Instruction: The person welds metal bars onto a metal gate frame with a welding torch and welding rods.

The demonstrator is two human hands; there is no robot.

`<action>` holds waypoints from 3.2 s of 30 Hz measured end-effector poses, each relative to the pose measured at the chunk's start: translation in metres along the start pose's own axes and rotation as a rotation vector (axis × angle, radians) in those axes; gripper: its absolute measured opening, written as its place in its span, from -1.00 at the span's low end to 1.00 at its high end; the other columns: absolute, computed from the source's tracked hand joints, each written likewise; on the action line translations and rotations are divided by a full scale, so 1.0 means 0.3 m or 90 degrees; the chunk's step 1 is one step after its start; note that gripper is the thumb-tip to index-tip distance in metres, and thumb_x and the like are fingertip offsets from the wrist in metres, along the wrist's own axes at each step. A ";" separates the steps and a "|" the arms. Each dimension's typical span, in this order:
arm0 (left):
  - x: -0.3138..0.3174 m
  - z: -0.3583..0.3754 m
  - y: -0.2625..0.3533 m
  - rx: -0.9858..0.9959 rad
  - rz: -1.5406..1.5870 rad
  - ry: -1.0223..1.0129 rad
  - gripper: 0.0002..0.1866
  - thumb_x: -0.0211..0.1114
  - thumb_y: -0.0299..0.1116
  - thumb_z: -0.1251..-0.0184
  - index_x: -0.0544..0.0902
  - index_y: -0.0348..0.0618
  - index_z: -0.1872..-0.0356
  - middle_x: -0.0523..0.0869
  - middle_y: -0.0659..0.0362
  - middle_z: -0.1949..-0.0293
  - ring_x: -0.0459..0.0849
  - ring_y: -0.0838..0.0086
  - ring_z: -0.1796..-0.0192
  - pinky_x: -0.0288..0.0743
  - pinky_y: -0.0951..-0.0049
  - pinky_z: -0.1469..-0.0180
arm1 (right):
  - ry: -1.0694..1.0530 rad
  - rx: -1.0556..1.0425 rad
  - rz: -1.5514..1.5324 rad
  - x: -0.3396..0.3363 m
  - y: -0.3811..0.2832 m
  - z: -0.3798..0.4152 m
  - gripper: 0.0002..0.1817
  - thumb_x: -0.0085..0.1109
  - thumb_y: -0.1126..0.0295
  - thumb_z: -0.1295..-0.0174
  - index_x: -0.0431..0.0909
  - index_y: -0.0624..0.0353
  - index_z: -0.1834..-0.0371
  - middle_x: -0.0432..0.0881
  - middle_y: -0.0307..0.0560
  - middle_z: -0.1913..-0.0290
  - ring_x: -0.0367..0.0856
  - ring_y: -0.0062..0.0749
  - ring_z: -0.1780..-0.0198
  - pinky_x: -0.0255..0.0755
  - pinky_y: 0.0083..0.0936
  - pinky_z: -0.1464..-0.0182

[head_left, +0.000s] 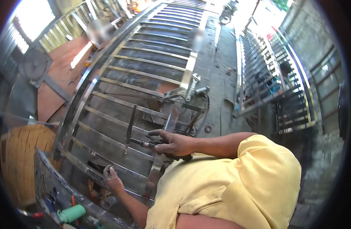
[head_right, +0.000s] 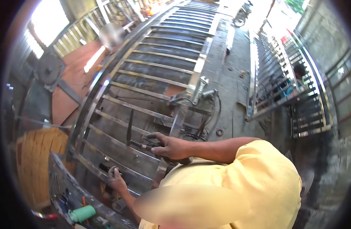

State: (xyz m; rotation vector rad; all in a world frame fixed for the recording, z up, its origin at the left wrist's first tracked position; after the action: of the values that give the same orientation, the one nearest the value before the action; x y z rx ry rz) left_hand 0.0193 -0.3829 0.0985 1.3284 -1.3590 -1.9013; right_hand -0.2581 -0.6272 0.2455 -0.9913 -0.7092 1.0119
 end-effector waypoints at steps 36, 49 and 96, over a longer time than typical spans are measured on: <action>1.936 0.657 1.053 0.287 -0.021 -0.559 -0.78 0.23 -0.35 -0.56 0.69 -0.05 -0.12 0.73 0.13 0.36 0.64 0.53 0.33 0.55 0.41 0.23 | 0.806 -0.824 -0.030 -1.333 0.098 1.874 -0.52 -0.09 0.18 -0.61 0.19 0.35 -0.36 0.57 0.16 0.08 0.54 -0.36 0.49 0.48 -0.54 0.56; 2.186 0.088 0.998 0.212 0.097 -0.288 -0.79 0.16 -0.44 -0.48 0.67 -0.20 -0.02 0.71 0.06 0.39 0.65 0.45 0.37 0.54 0.36 0.25 | 0.975 -1.134 0.444 -1.970 -0.850 1.290 -0.45 -0.04 -0.16 -0.56 0.53 0.01 -0.31 0.60 -0.08 0.22 0.49 -0.42 0.41 0.47 -0.43 0.33; 3.043 -2.323 1.200 0.190 -0.049 0.042 -0.75 0.39 -0.35 -0.44 0.78 -0.31 0.01 0.82 0.18 0.06 0.71 0.52 0.03 0.55 0.44 -0.09 | 0.722 -0.359 -0.124 -2.707 -0.035 -2.322 -0.28 0.18 0.39 -0.48 0.03 0.23 -0.59 0.71 0.22 0.02 0.77 -0.07 0.08 0.58 -0.32 -0.01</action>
State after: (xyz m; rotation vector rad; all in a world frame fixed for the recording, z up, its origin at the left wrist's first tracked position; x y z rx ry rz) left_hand 0.1796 -1.5699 -0.0183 1.5905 -1.6258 -1.7350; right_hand 0.0283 -1.6124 -0.0584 -1.7074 -0.0995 -0.0425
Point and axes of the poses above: each hand's wrist, its own z-axis away from the middle knuckle, its own x-axis out of the palm, y = z × x, the point moved 2 cm from there along -z, towards the middle knuckle
